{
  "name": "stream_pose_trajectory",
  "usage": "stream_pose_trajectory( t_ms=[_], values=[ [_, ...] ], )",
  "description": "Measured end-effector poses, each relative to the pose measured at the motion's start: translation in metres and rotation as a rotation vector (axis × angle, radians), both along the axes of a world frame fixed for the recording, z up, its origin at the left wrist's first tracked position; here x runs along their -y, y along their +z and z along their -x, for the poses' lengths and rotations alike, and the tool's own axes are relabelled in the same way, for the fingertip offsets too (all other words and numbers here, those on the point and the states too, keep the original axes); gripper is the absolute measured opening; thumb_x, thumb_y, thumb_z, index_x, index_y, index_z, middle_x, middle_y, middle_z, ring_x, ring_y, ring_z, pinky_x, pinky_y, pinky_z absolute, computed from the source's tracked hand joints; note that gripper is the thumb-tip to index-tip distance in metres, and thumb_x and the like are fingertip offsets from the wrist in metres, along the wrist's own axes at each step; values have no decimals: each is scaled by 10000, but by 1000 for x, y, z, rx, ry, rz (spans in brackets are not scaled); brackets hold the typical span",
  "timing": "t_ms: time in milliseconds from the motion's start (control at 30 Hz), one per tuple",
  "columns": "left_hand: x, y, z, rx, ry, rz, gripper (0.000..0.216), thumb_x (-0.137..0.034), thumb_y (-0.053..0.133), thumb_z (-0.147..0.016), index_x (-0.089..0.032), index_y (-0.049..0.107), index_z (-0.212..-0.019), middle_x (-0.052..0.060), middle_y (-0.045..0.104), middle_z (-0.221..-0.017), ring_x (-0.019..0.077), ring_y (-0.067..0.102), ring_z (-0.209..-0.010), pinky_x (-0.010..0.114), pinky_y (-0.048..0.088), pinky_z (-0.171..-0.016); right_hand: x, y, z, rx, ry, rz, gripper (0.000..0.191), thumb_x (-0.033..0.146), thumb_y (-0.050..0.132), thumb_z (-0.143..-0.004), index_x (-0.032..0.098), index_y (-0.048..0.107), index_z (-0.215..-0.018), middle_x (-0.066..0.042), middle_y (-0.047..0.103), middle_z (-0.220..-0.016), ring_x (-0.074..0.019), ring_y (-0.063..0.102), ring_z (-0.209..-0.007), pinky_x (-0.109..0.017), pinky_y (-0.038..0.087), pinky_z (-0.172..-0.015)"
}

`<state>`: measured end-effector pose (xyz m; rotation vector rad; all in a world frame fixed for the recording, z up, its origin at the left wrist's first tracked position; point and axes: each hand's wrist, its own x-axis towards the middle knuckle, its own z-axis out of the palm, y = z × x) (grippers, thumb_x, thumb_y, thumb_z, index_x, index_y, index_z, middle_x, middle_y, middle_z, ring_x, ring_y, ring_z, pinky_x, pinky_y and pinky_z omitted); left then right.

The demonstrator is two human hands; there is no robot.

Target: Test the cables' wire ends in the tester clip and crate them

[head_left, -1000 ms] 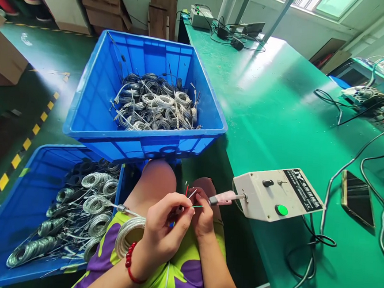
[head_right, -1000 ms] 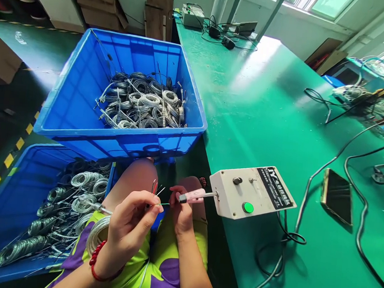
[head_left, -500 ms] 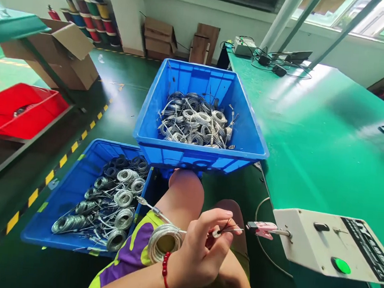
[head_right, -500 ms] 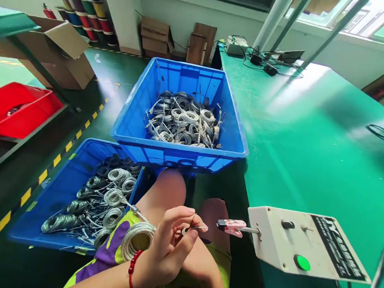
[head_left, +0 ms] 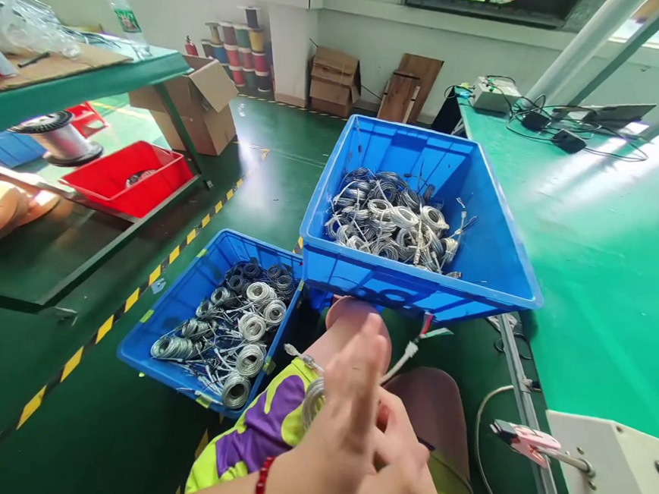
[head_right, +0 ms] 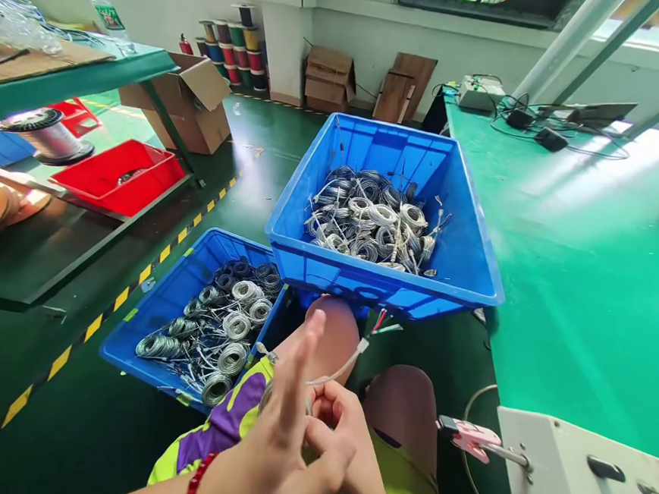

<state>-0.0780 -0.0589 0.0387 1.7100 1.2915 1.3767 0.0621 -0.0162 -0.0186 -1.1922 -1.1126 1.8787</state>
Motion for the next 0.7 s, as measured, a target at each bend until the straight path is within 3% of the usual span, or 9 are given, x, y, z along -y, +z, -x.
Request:
stream_pose_trajectory(
  t_ms=[67, 133, 233, 300, 367, 433, 500, 600, 700],
  values=[
    [18, -10, 24, -157, 60, 131, 1404, -239, 909, -952, -451, -135, -1866, 182, 86, -1978, 572, 168, -1792, 883, 297, -1358, -6, 8, 10, -15, 117, 53, 249, 316, 954, -711, 222, 730, -767, -5, 630, -682, -168, 511, -590, -318, 412, -562],
    [39, -27, 46, -190, 74, 255, 1383, -301, 941, -940, -496, -66, -1868, 155, 109, -1980, 564, 197, -1789, 875, 316, -1355, -10, 17, 29, -39, 224, 58, 307, 369, 932, -757, 219, 668, -800, 33, 580, -699, -142, 475, -617, -284, 383, -582],
    [64, -60, 79, 3, 123, 392, 1164, -270, 887, -973, -484, 167, -1861, 149, 349, -1908, 475, 440, -1718, 699, 475, -1348, -12, 26, 66, -57, 373, -39, 295, 372, 883, -862, 233, 624, -837, 39, 595, -749, -150, 519, -676, -282, 401, -630],
    [71, -83, 102, 243, 172, 458, 1014, -276, 871, -976, -403, 325, -1821, 158, 562, -1739, 402, 667, -1529, 569, 575, -1278, -12, 24, 87, -59, 482, -116, 195, 359, 822, -936, 229, 683, -898, 10, 693, -822, -174, 601, -739, -305, 456, -702],
    [71, -105, 127, 501, 257, 498, 888, -306, 919, -933, -329, 505, -1718, 115, 691, -1531, 320, 780, -1301, 443, 643, -1155, -12, 18, 96, -3, 528, -235, 119, 343, 766, -998, 228, 777, -1028, -23, 776, -912, -199, 657, -791, -329, 480, -746],
    [63, -126, 153, 790, 398, 552, 806, -267, 951, -865, -279, 618, -1600, 63, 745, -1347, 264, 806, -1110, 354, 675, -965, -12, 9, 92, 8, 526, -316, 170, 346, 745, -1039, 237, 829, -1138, -47, 817, -973, -221, 704, -842, -349, 505, -789],
    [52, -150, 177, 1034, 623, 640, 660, -182, 921, -866, -266, 687, -1478, 33, 763, -1287, 234, 816, -1023, 297, 645, -812, -13, -1, 79, -97, 507, -296, 194, 377, 761, -1059, 248, 858, -1167, -57, 832, -976, -238, 739, -888, -363, 530, -839],
    [33, -192, 209, 1122, 832, 696, 449, -148, 833, -959, -225, 701, -1381, 33, 769, -1240, 214, 828, -998, 268, 617, -750, -17, -14, 62, -399, 377, -132, 198, 443, 796, -1059, 270, 887, -1092, -35, 807, -842, -205, 698, -791, -323, 508, -772],
    [17, -233, 233, 1159, 996, 779, 296, -313, 765, -1107, -176, 707, -1363, 73, 774, -1195, 216, 789, -943, 340, 668, -767, -22, -20, 55, -657, 160, 47, 255, 472, 750, -1078, 264, 864, -985, -8, 705, -695, -171, 572, -669, -298, 458, -698]
  ],
)
